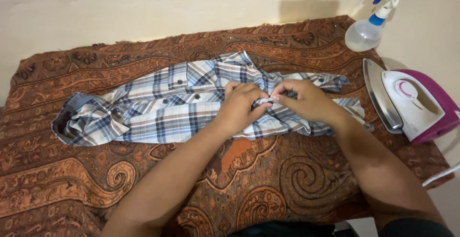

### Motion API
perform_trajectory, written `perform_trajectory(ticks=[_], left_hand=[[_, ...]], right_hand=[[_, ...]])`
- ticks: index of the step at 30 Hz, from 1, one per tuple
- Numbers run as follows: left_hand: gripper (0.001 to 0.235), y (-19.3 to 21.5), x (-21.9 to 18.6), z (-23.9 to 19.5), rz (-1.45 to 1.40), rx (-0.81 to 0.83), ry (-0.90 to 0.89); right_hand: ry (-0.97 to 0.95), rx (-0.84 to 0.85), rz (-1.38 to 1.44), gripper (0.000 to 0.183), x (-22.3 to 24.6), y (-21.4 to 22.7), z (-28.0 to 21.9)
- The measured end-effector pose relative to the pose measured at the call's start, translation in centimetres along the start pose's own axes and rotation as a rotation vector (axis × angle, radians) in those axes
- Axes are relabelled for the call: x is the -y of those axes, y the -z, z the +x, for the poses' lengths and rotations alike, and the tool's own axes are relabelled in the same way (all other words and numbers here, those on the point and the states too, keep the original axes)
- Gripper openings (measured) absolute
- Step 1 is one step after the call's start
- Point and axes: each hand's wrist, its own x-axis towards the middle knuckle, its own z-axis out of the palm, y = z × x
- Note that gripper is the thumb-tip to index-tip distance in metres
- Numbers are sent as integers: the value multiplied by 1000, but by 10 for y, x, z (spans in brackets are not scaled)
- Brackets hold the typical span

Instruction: Folding a plaid button-down shirt on a table.

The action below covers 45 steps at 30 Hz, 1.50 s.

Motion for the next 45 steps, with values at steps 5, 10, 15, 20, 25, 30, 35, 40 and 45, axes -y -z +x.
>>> perform_trajectory(ticks=[5,10,15,20,25,30,35,40,45], left_hand=[[21,0,-2,-1,13,-2,-24],[21,6,-10,-1,45,20,-67],[22,2,-23,1,288,-59,-255],[36,7,-32,6,345,-22,-341],[36,22,-56,17,270,56,-308],[47,19,-67,37,453,201,-246],[64,18,-74,75,556,508,-60],[42,-11,-62,92,347,365,37],[43,-43,-50,83,78,292,244]], right_hand=[[-22,-112,-71,21,-4,31,-4],[30,-63,-356,12,-10,61,-13],[-222,63,-361,15,3,77,-21],[-450,193,-365,22,24,77,-19],[-413,273,-317,27,10,82,-22],[-345,303,-316,21,9,93,-28],[-56,169,-198,15,-19,94,-26],[-92,-87,-113,22,-22,80,-19],[-129,-78,-198,25,-37,67,-14]])
